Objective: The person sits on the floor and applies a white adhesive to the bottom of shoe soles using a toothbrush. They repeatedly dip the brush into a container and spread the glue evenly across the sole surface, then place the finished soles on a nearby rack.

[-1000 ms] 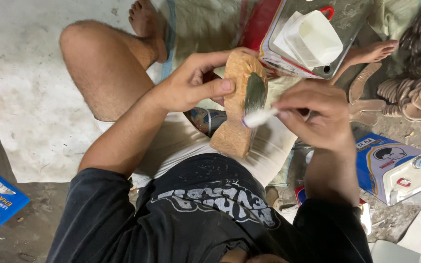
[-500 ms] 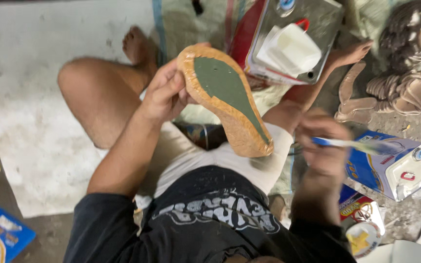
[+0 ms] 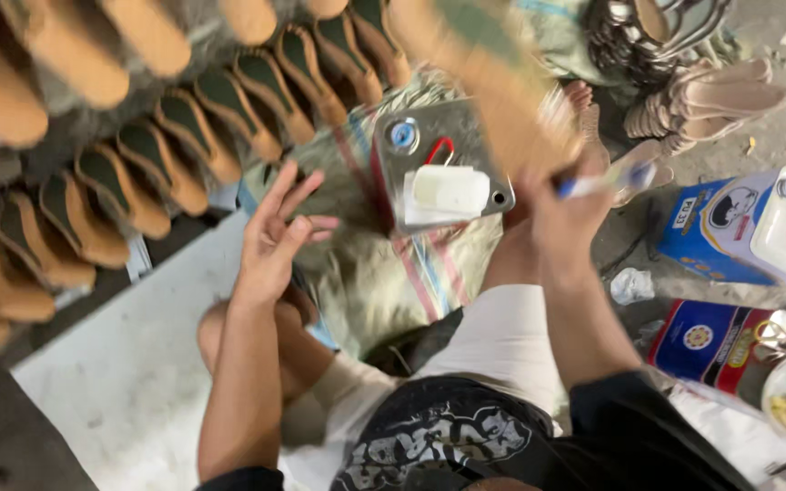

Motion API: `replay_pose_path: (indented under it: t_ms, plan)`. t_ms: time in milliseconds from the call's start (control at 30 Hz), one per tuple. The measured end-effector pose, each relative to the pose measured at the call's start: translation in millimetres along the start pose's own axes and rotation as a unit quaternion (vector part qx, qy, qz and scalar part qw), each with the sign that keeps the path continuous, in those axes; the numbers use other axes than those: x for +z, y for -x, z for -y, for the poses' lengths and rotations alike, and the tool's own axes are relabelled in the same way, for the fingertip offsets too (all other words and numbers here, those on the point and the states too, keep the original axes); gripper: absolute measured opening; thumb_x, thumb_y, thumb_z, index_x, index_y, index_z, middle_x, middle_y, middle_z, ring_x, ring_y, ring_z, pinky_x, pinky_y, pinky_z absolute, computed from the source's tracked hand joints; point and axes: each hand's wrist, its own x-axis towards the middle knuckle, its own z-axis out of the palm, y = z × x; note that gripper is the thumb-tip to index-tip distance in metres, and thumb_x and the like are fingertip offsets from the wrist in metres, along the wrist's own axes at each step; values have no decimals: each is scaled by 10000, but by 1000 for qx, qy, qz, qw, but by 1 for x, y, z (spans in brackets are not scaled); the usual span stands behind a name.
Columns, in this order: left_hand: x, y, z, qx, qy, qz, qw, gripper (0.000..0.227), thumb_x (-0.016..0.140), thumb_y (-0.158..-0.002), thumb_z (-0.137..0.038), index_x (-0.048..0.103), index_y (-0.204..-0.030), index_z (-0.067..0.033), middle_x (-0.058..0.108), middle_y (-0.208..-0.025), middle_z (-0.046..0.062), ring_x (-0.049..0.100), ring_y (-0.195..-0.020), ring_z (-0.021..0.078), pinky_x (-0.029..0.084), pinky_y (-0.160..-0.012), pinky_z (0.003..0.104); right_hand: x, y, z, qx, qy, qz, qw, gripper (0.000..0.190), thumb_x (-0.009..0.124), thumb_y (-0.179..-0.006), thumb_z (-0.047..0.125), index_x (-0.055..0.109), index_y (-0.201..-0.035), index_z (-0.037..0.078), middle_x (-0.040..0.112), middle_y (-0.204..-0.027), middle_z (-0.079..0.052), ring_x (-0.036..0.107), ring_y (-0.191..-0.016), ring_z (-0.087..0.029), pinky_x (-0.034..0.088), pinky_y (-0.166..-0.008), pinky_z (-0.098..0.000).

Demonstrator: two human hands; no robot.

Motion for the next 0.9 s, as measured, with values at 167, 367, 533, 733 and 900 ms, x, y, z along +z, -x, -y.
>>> replay_pose_path:
  t_ms: [167,367,533,733,900]
  plan:
    - [-50,-48,51,-54,-596,26,801,818,753,-958,-465,425,-1499,53,555,-1429,299,570,-1293,402,464,-1048,409,24,-170,-63,-117,76,-67,988,334,887,-930,141,710,-1140,-49,749,-1018,-64,665,-908,-117,566,-830,-301]
    - [-56,-62,49,-225,-428,-83,871,801,680,-890,-464,405,-1549,-100,636,-1393,164,732,-1072,268,548,-927,356,91,-277,-122,-271,157,-130,941,397,971,-872,206,670,-957,-38,728,-844,-117,631,-746,-137,525,-678,-337]
    - [-56,-60,49,-241,-456,-77,853,783,684,-885,-471,420,-1541,-135,652,-1384,134,727,-1012,259,561,-896,368,130,-309,-137,-169,136,-114,969,289,887,-896,154,657,-902,-21,667,-751,-124,571,-723,-137,515,-660,-337]
    - [-76,-67,69,-198,-454,-82,865,810,697,-876,-473,421,-1539,-100,638,-1387,160,719,-1069,279,539,-941,370,131,-311,-99,-184,101,-65,976,330,928,-839,168,675,-992,22,731,-855,-10,644,-762,-95,547,-675,-285]
    - [-85,-55,88,66,-513,-35,855,671,743,-1033,-354,456,-1513,16,570,-1460,285,574,-1347,383,459,-1092,422,81,-209,-92,-188,69,-45,979,330,893,-940,65,582,-1018,-13,577,-903,-50,549,-864,-171,484,-789,-347]
